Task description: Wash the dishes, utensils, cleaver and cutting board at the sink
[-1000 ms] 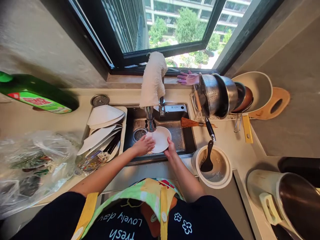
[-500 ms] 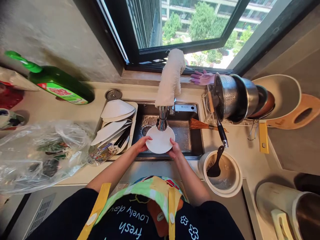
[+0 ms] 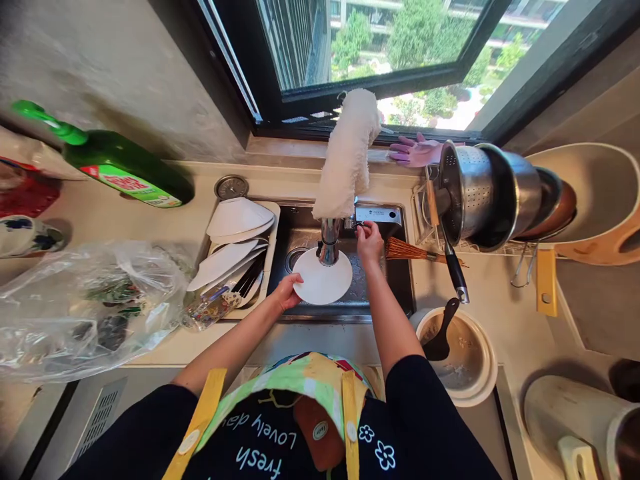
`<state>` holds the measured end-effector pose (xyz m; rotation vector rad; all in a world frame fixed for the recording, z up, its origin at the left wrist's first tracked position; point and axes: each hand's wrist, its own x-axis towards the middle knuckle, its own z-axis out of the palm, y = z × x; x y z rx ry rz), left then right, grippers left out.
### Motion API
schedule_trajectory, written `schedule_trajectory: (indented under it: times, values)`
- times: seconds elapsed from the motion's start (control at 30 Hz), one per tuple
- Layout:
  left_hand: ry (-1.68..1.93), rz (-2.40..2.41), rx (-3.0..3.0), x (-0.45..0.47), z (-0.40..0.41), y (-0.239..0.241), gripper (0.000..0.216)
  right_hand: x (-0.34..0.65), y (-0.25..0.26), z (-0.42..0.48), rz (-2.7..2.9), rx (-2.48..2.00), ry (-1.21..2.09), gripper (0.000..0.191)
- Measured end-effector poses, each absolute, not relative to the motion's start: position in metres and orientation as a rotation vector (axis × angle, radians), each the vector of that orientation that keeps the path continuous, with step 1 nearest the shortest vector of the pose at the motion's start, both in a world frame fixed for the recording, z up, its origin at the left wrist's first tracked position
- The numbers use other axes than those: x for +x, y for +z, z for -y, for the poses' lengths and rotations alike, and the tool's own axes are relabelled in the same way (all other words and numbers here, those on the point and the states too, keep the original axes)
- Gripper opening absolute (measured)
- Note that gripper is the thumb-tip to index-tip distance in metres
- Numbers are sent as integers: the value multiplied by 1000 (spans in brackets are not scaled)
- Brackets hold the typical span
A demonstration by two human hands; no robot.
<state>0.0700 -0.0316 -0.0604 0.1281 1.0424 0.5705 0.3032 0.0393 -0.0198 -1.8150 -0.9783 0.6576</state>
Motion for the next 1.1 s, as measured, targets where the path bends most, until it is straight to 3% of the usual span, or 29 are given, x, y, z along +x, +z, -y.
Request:
schedule_trajectory:
  times: [0.1,0.23,0.37,0.53,0.67,0.77,0.93,1.1]
  values:
    - [561,-1025,117,69,32,-56,76,304,-12,-58,982,-1866,644,13]
    - [571,-1026,135,69,33,-55,76,308,-8,-71,994,-1909,631,11]
    - [634,-1095,317,70,31,-53,81,303,-22,-49,979,-1857,690,29]
    - [701,-1284,1220,66,34,-43,83,285,-55,7,1150,-1700,1275,33]
    - [568,-1321,1932,57,43,-32,79,279,-65,28,1186,-1654,1348,25]
    - [455,-1182,2241,47,47,-20,80,276,-57,36,1416,-1546,1304,29]
    - [280,-1030,2401,14,42,26,75,251,-27,47,1940,-1484,963,60]
    - [305,-1048,2562,-50,34,88,71,186,8,32,2121,-1285,727,60]
